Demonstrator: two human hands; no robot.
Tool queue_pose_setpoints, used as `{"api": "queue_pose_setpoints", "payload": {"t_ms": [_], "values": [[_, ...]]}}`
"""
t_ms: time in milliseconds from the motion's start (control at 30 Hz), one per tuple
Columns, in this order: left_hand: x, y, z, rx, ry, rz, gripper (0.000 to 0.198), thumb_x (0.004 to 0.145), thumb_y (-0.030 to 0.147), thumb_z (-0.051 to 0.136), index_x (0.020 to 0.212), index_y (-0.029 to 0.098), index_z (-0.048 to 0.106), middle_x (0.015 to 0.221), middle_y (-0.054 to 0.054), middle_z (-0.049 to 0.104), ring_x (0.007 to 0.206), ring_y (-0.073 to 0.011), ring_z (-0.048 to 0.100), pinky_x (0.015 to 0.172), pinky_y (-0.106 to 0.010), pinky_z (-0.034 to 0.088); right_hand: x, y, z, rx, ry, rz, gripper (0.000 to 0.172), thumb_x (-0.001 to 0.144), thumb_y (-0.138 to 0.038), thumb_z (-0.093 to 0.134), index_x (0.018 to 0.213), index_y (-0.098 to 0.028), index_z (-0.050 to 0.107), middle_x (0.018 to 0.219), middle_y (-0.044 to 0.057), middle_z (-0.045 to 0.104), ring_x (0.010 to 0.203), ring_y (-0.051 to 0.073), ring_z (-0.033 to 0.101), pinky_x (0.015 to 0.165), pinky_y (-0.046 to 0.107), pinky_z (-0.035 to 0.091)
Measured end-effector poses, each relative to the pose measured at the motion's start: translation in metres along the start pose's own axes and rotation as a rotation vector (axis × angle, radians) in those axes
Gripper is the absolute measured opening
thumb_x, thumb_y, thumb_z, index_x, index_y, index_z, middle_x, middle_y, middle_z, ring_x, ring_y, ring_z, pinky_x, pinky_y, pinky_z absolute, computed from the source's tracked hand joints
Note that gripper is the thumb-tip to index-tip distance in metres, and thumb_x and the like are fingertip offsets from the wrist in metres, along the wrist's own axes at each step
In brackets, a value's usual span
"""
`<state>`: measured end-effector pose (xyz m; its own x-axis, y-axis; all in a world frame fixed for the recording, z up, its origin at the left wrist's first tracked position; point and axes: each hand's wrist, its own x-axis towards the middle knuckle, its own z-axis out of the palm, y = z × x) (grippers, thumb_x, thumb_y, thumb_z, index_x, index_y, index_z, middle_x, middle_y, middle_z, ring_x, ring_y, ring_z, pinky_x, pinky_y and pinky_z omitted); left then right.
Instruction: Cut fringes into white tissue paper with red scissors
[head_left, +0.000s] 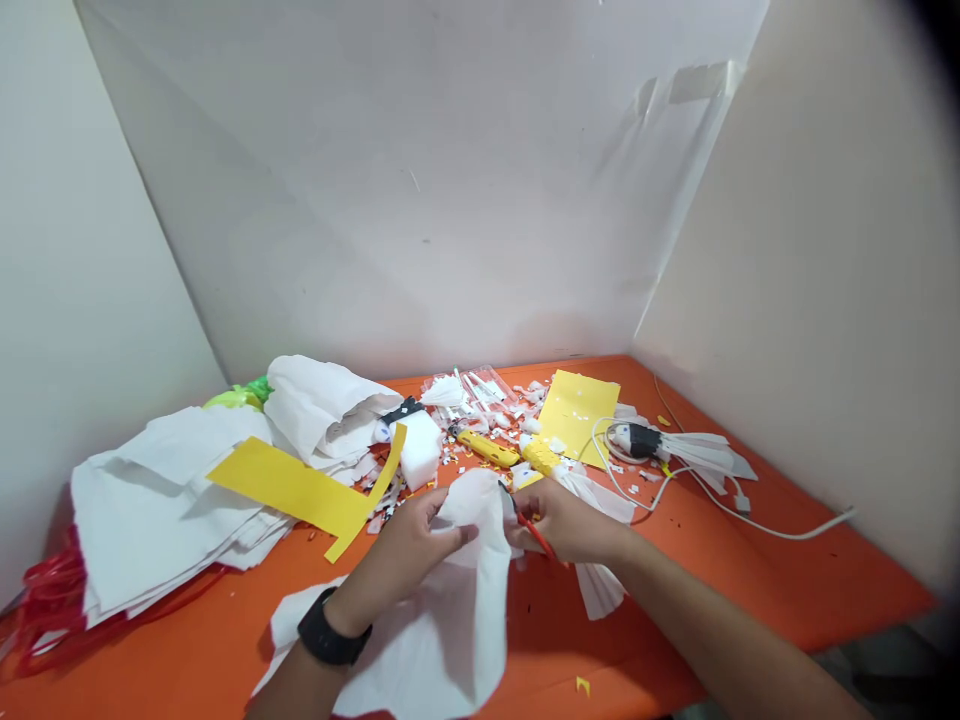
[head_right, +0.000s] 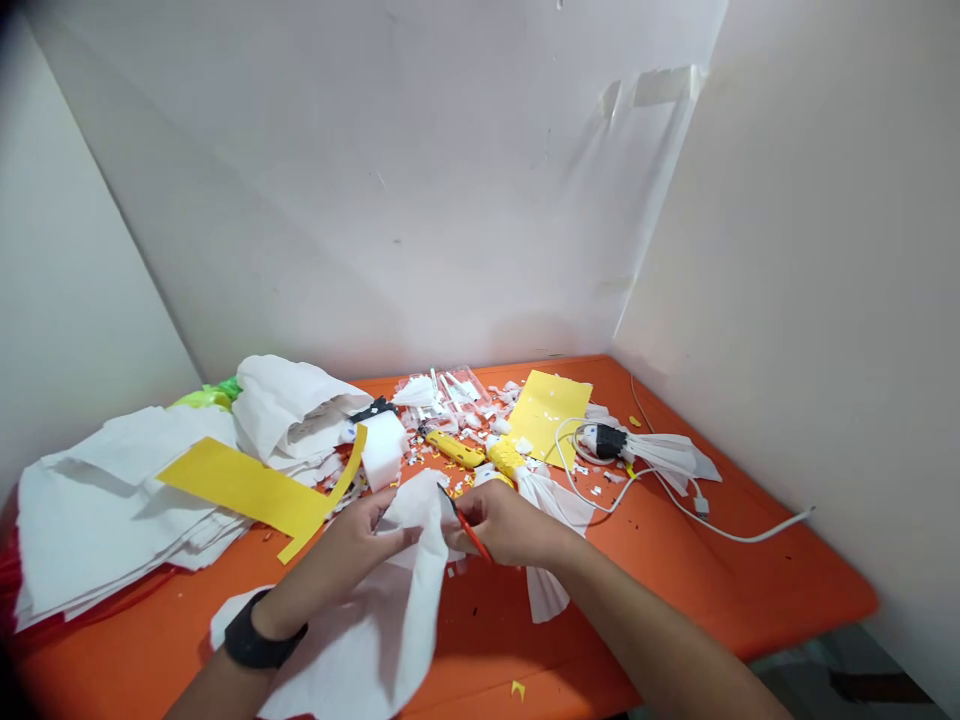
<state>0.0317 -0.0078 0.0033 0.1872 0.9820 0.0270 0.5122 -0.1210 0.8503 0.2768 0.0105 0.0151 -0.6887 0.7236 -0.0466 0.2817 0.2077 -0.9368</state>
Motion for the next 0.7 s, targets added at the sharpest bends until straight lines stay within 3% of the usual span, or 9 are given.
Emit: {"api": "queue_pose_setpoints", "payload": {"t_ms": [100, 200, 300, 367, 433, 533, 633, 700], "values": [[-0.002, 0.004, 0.001, 0.076, -0.111, 0.031, 0.03, 0.089, 0.047, 0.064, 0.078, 0.019, 0.066, 0.074, 0.0, 0.067, 0.069, -0.019, 0.06, 0.061, -0.027, 0.042, 0.0, 0.003, -0.003, -0.092, 0.048, 0.001, 0.04, 0.078, -0.054, 0.075, 0.078, -0.016, 0.065, 0.071, -0.001, 0.064, 0.067, 0.014, 0.054, 0.062, 0.024, 0.042], [-0.003, 0.004, 0.001, 0.137, -0.004, 0.064, 0.038, 0.088, 0.051, 0.063, 0.066, 0.02, 0.055, 0.063, 0.002, 0.057, 0.061, -0.0161, 0.051, 0.055, -0.026, 0.035, -0.001, 0.002, -0.003, -0.102, 0.137, -0.023, 0.039, 0.085, -0.053, 0.068, 0.076, -0.015, 0.066, 0.068, 0.0, 0.064, 0.066, 0.015, 0.053, 0.063, 0.025, 0.042], [-0.004, 0.006, 0.0, 0.176, 0.09, 0.071, 0.041, 0.087, 0.053, 0.062, 0.064, 0.021, 0.051, 0.062, 0.002, 0.055, 0.06, -0.0165, 0.05, 0.056, -0.027, 0.036, -0.001, -0.001, -0.001, -0.147, 0.172, -0.069, 0.038, 0.089, -0.051, 0.065, 0.074, -0.015, 0.066, 0.068, 0.001, 0.064, 0.068, 0.016, 0.054, 0.066, 0.027, 0.043], [-0.005, 0.008, -0.002, 0.166, 0.108, 0.074, 0.036, 0.089, 0.052, 0.061, 0.07, 0.021, 0.057, 0.069, 0.001, 0.061, 0.065, -0.0185, 0.055, 0.06, -0.028, 0.041, -0.002, -0.002, -0.002, -0.197, 0.169, -0.098, 0.037, 0.09, -0.051, 0.064, 0.082, -0.016, 0.069, 0.076, 0.003, 0.067, 0.076, 0.019, 0.057, 0.075, 0.029, 0.046], [-0.005, 0.009, -0.002, 0.139, 0.118, 0.049, 0.031, 0.09, 0.049, 0.059, 0.081, 0.02, 0.063, 0.075, -0.001, 0.066, 0.069, -0.0209, 0.059, 0.064, -0.03, 0.045, -0.004, -0.003, -0.005, -0.257, 0.127, -0.126, 0.04, 0.086, -0.054, 0.069, 0.1, -0.017, 0.07, 0.096, 0.007, 0.07, 0.095, 0.024, 0.059, 0.089, 0.035, 0.047], [-0.005, 0.009, -0.002, 0.064, 0.152, -0.003, 0.026, 0.089, 0.041, 0.058, 0.095, 0.018, 0.067, 0.09, -0.006, 0.073, 0.082, -0.0256, 0.067, 0.074, -0.035, 0.05, -0.009, 0.0, -0.015, -0.312, 0.04, -0.079, 0.062, 0.079, -0.056, 0.075, 0.127, -0.019, 0.062, 0.126, 0.012, 0.065, 0.116, 0.031, 0.056, 0.102, 0.043, 0.043], [-0.003, 0.011, -0.002, -0.047, 0.192, -0.012, 0.031, 0.091, 0.037, 0.057, 0.113, 0.017, 0.068, 0.111, -0.009, 0.074, 0.106, -0.0293, 0.067, 0.091, -0.039, 0.05, -0.011, 0.007, -0.023, -0.28, 0.194, -0.01, 0.07, 0.084, -0.055, 0.071, 0.143, -0.023, 0.051, 0.142, 0.013, 0.055, 0.128, 0.033, 0.051, 0.108, 0.047, 0.04], [-0.002, 0.013, -0.002, -0.081, 0.221, 0.003, 0.036, 0.091, 0.039, 0.058, 0.119, 0.019, 0.067, 0.117, -0.009, 0.073, 0.112, -0.0298, 0.065, 0.094, -0.039, 0.049, -0.01, 0.011, -0.026, -0.242, 0.324, -0.007, 0.064, 0.086, -0.052, 0.07, 0.141, -0.024, 0.054, 0.142, 0.012, 0.056, 0.129, 0.031, 0.052, 0.108, 0.046, 0.04]]}}
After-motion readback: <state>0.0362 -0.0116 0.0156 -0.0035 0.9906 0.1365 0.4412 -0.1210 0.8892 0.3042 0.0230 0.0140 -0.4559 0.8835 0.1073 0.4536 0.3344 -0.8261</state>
